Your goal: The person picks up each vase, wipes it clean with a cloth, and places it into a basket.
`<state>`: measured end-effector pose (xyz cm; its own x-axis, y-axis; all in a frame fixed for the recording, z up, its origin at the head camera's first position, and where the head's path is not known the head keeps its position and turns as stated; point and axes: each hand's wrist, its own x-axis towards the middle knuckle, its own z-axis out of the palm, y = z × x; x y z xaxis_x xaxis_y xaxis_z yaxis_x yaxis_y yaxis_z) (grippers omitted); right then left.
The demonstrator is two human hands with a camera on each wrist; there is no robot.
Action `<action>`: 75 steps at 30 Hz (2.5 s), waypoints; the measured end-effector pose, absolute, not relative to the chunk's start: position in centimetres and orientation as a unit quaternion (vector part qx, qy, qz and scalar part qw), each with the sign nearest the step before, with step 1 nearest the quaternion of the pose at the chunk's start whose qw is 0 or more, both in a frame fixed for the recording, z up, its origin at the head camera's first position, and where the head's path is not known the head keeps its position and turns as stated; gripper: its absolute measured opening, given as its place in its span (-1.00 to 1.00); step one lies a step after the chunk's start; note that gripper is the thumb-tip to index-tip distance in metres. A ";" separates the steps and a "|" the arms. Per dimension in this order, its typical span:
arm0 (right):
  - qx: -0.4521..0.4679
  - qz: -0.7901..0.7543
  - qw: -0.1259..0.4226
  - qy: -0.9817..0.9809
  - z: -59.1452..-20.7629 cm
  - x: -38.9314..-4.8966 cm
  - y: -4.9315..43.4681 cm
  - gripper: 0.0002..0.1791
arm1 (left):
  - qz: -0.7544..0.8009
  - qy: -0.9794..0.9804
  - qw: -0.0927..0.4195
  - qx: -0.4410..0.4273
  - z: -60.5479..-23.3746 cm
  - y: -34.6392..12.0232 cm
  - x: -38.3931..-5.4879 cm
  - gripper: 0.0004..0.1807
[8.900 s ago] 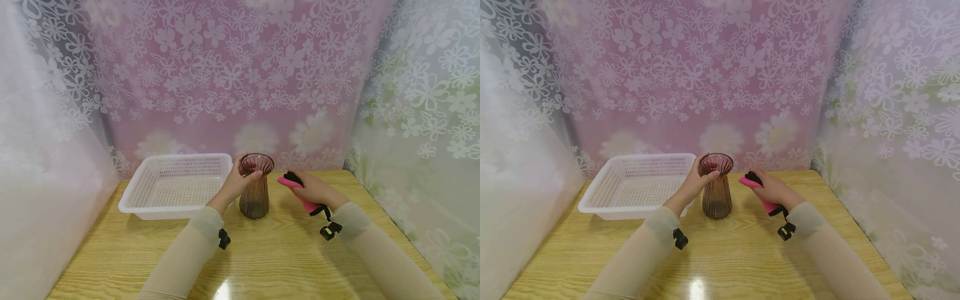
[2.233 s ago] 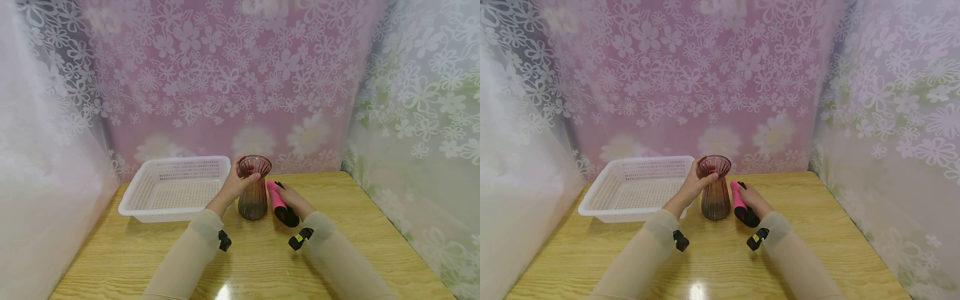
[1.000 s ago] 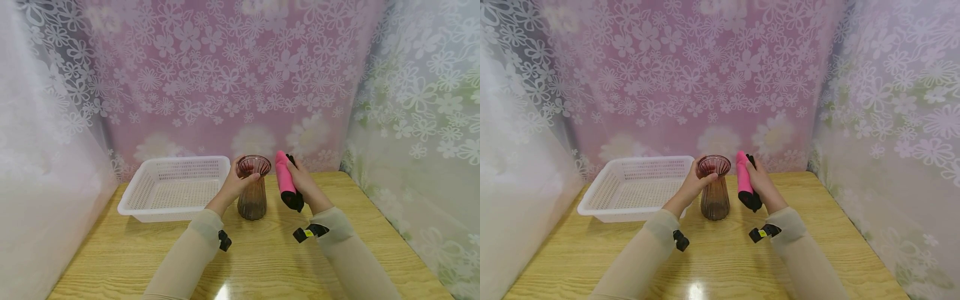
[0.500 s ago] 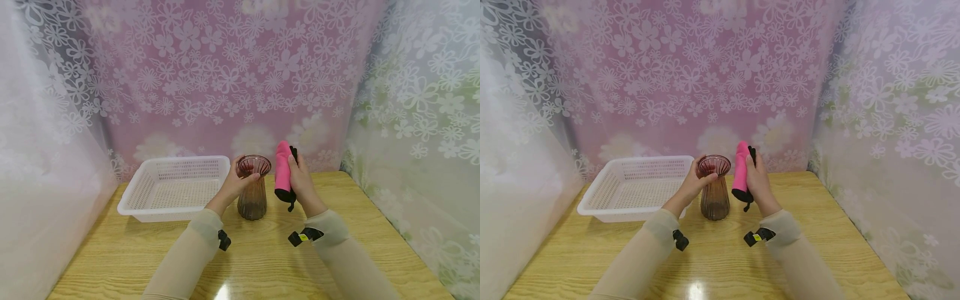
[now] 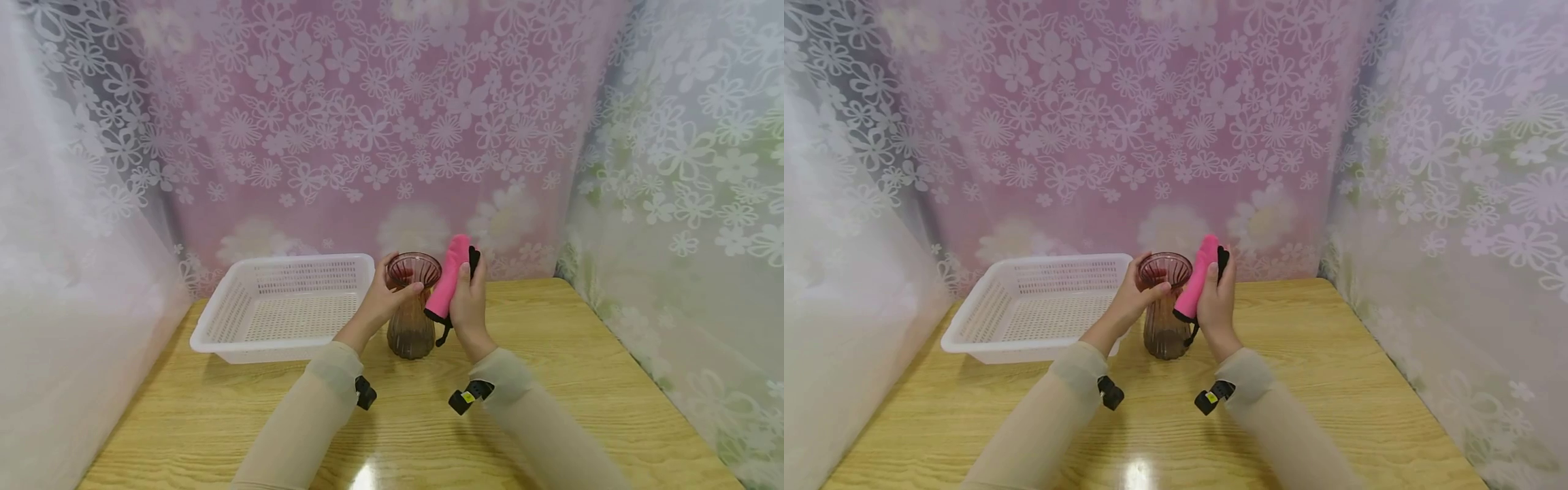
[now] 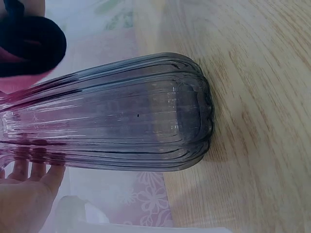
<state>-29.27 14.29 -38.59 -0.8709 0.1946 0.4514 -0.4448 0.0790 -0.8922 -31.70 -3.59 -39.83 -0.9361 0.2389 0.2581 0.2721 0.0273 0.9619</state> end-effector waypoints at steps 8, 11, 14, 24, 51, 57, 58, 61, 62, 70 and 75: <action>0.091 0.686 0.267 -0.671 -37.4 -27.5 12.4 -0.38 | -0.674 -0.716 0.010 -0.182 -39.7 -3.4 -31.7 0.08; 0.086 0.685 0.266 -0.673 -37.4 -27.4 11.8 -0.37 | -0.672 -0.718 0.011 -0.184 -39.7 -3.5 -31.7 0.12; 0.080 0.686 0.264 -0.674 -37.5 -27.4 11.2 -0.36 | -0.671 -0.719 0.011 -0.182 -39.8 -3.5 -31.7 0.15; 0.064 0.676 0.303 -0.668 -39.5 -28.9 10.5 -0.40 | -0.673 -0.715 0.010 -0.187 -39.9 -3.5 -31.7 0.08; 0.051 0.652 0.260 -0.710 -42.9 -30.3 10.7 -0.36 | -0.667 -0.724 0.016 -0.177 -40.0 -3.5 -31.4 0.06; 0.044 0.642 0.248 -0.724 -43.2 -30.2 10.8 -0.36 | -0.671 -0.719 0.017 -0.180 -40.0 -3.5 -31.5 0.11; 0.043 0.641 0.245 -0.726 -43.2 -30.2 10.9 -0.36 | -0.671 -0.718 0.017 -0.181 -40.0 -3.5 -31.5 0.11; 0.039 0.639 0.235 -0.732 -43.3 -30.2 11.0 -0.36 | -0.672 -0.717 0.018 -0.184 -40.0 -3.5 -31.4 0.11; 0.037 0.636 0.232 -0.735 -43.4 -30.2 11.0 -0.36 | -0.672 -0.717 0.018 -0.184 -40.0 -3.6 -31.4 0.11; 0.040 0.619 0.225 -0.751 -43.9 -30.3 11.3 -0.35 | -0.673 -0.715 0.019 -0.189 -40.0 -3.6 -31.4 0.08; 0.042 0.618 0.221 -0.753 -44.2 -30.4 11.5 -0.34 | -0.669 -0.719 0.023 -0.189 -40.0 -3.6 -31.4 0.11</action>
<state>-30.40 11.46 -44.20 -0.8984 0.2096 0.3860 -0.3375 0.2330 -0.9120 -31.41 -3.57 -40.04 -0.9272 0.2409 0.2867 0.3032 0.0336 0.9523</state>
